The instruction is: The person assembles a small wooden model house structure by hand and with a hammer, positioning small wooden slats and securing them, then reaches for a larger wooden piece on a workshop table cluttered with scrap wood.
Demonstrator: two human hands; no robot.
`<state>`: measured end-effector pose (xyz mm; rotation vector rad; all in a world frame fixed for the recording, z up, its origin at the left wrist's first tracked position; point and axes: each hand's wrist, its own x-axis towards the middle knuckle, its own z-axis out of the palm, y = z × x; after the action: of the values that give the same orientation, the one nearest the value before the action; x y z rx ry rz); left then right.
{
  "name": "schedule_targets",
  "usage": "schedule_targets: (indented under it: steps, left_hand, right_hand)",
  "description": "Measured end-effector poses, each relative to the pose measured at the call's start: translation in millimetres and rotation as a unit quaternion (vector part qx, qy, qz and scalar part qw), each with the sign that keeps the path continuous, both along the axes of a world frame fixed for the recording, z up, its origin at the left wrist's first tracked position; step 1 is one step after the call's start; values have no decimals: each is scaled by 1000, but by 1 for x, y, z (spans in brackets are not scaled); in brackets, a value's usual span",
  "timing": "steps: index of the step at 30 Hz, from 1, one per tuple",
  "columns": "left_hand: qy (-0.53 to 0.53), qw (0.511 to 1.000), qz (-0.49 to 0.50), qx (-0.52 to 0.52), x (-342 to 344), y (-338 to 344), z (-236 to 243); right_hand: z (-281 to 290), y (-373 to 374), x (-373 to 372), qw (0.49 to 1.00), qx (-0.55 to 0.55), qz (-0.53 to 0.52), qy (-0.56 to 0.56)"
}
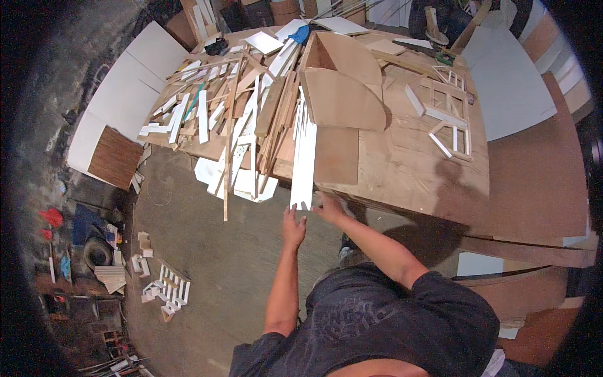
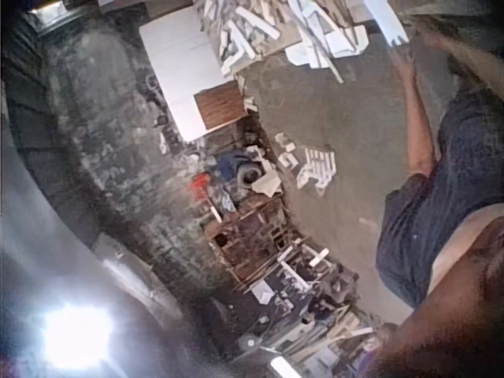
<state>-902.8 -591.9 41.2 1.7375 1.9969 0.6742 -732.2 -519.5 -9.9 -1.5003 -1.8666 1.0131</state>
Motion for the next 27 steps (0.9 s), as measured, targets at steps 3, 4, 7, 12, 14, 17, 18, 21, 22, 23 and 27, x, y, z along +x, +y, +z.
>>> schedule_targets:
  steps: [3,4,7,12,14,17,18,21,22,23,27]
  left_hand:
    - [41,998,44,-5,-27,8,-22]
    - [47,998,52,-6,-38,9,-28]
    - [-96,994,29,-35,-40,21,-35]
    - [-160,978,128,-29,-20,31,-37]
    - [-180,975,132,-23,-26,34,-45]
    - [-212,966,148,-32,-44,43,-55]
    - [-227,959,160,-51,-51,46,-57]
    - [-109,986,122,-32,-63,45,-65]
    - [-116,986,115,-33,-56,47,-62]
    - [-79,990,111,-23,-51,46,-57]
    - [-150,981,99,-69,-45,31,-13]
  right_hand:
    - [3,4,-39,989,-146,-16,30]
    - [5,4,-49,988,-147,-7,35]
    - [-4,8,-48,980,-172,-30,92]
    - [-5,23,-34,964,-240,3,111]
    - [-4,21,-34,968,-231,17,95]
    - [1,17,-38,968,-233,20,95]
    - [4,16,-40,963,-249,9,107]
    - [8,11,-43,960,-249,-1,128]
    - [5,10,-39,961,-248,-9,122]
    - [3,10,-36,975,-202,-13,94]
    - [40,-1,-44,967,-231,-11,107]
